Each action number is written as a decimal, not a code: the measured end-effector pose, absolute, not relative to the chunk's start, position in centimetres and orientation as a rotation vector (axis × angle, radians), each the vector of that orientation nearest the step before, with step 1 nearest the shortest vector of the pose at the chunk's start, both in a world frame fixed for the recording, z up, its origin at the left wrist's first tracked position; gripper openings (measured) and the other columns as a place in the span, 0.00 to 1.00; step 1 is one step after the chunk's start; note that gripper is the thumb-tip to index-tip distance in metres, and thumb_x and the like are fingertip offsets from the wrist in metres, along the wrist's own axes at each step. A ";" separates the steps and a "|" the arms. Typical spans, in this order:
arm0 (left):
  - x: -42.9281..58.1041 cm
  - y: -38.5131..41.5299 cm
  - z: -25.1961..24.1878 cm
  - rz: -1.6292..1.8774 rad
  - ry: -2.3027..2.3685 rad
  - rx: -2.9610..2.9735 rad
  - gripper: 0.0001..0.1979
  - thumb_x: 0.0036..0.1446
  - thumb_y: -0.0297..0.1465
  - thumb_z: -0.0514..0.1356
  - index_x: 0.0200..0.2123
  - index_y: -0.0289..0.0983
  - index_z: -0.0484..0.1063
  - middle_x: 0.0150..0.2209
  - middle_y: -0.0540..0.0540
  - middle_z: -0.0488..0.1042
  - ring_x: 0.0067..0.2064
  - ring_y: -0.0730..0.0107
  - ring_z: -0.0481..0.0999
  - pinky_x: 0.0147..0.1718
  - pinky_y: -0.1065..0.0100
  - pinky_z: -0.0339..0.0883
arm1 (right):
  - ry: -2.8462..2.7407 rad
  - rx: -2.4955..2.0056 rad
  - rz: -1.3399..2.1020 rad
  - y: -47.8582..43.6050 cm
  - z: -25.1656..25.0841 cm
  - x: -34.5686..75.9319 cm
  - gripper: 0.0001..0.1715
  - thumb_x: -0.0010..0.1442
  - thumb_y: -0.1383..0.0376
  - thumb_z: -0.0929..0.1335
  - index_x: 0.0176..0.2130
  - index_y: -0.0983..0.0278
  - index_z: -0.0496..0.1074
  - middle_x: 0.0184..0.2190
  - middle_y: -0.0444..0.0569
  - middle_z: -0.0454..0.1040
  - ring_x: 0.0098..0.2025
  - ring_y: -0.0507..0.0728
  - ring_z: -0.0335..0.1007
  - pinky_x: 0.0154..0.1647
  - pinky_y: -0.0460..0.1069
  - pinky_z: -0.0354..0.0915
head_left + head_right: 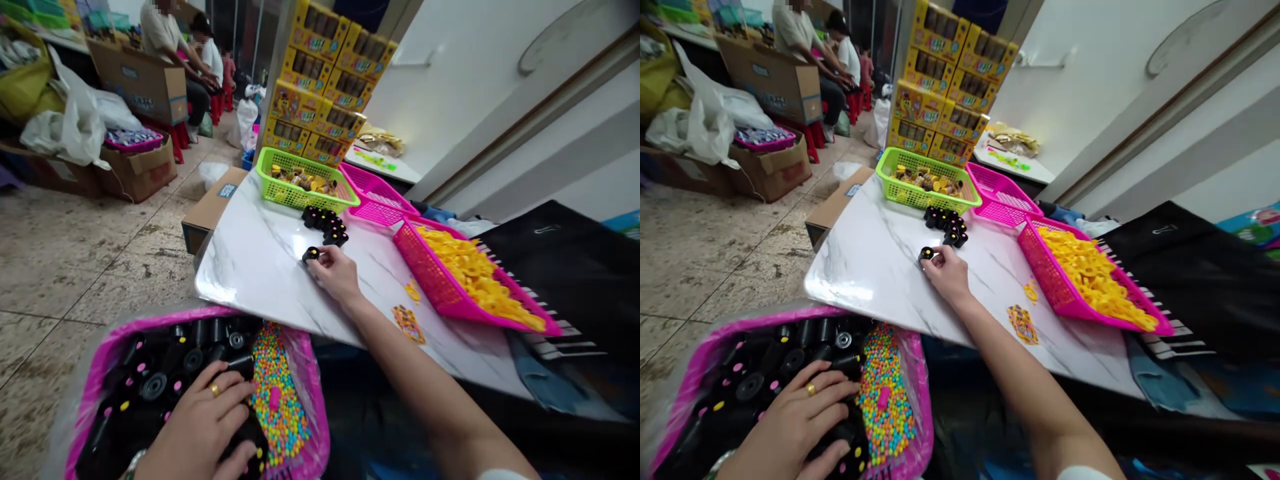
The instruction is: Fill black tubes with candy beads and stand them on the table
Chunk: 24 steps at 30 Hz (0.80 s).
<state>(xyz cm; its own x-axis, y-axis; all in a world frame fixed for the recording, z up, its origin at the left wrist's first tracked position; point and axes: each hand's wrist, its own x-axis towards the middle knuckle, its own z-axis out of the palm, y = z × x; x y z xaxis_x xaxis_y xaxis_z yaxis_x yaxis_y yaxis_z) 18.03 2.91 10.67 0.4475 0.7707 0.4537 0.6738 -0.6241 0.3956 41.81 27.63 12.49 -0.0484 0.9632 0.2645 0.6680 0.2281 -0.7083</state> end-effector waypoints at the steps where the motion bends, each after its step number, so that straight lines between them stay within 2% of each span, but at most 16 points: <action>1: 18.1 2.8 10.4 0.949 1.292 2.528 0.06 0.56 0.31 0.61 0.38 0.40 0.75 0.47 0.50 0.81 0.48 0.65 0.77 0.63 0.62 0.57 | -1.747 -1.590 0.526 28.9 12.3 41.8 0.16 0.52 0.61 0.71 0.41 0.65 0.73 0.23 0.41 0.73 0.26 0.53 0.70 0.37 0.50 0.66; 4: 18.3 2.6 8.8 1.018 1.321 2.496 0.05 0.58 0.33 0.61 0.36 0.40 0.75 0.45 0.50 0.81 0.48 0.65 0.76 0.65 0.62 0.55 | -1.653 -1.678 0.500 30.3 11.7 42.0 0.21 0.52 0.61 0.71 0.45 0.65 0.70 0.23 0.40 0.74 0.26 0.55 0.71 0.39 0.51 0.66; 8: 18.5 2.7 6.4 1.127 1.317 2.498 0.08 0.60 0.38 0.61 0.32 0.41 0.74 0.43 0.51 0.81 0.47 0.66 0.76 0.66 0.63 0.52 | -1.863 -1.532 0.337 28.5 11.2 42.3 0.13 0.55 0.59 0.69 0.39 0.64 0.72 0.28 0.45 0.76 0.30 0.55 0.72 0.39 0.50 0.66; 10: 18.6 2.9 5.6 1.148 1.308 2.529 0.10 0.59 0.40 0.62 0.31 0.41 0.73 0.42 0.51 0.81 0.46 0.66 0.76 0.65 0.62 0.53 | -2.038 -1.538 0.321 28.6 11.3 42.0 0.14 0.56 0.60 0.68 0.41 0.63 0.76 0.28 0.45 0.76 0.30 0.55 0.72 0.40 0.50 0.65; 12: 18.6 3.2 5.2 1.199 1.283 2.567 0.10 0.60 0.40 0.61 0.30 0.41 0.72 0.41 0.51 0.81 0.45 0.66 0.76 0.66 0.62 0.51 | -2.100 -1.625 0.318 30.1 11.7 41.6 0.18 0.57 0.61 0.69 0.46 0.64 0.77 0.27 0.45 0.76 0.31 0.56 0.72 0.40 0.50 0.65; 16: 18.7 3.3 6.1 1.255 1.274 2.527 0.09 0.62 0.35 0.57 0.30 0.41 0.72 0.42 0.54 0.82 0.45 0.68 0.76 0.68 0.65 0.44 | -2.076 -1.732 0.291 33.9 13.1 40.9 0.19 0.57 0.65 0.69 0.47 0.69 0.78 0.28 0.48 0.77 0.33 0.57 0.73 0.42 0.51 0.66; 20: 18.5 2.4 8.4 1.057 1.319 2.404 0.06 0.61 0.33 0.58 0.37 0.40 0.76 0.47 0.49 0.80 0.49 0.64 0.75 0.66 0.59 0.50 | -2.110 -1.704 0.326 30.5 13.7 41.0 0.26 0.59 0.66 0.69 0.56 0.71 0.73 0.28 0.47 0.77 0.32 0.56 0.72 0.42 0.51 0.67; 24: 17.7 2.2 9.4 0.893 1.274 2.355 0.08 0.60 0.33 0.59 0.38 0.37 0.77 0.48 0.44 0.79 0.50 0.58 0.75 0.62 0.50 0.56 | -2.449 -1.079 0.558 19.9 13.5 41.1 0.17 0.66 0.58 0.66 0.50 0.62 0.77 0.27 0.44 0.76 0.27 0.51 0.70 0.33 0.47 0.67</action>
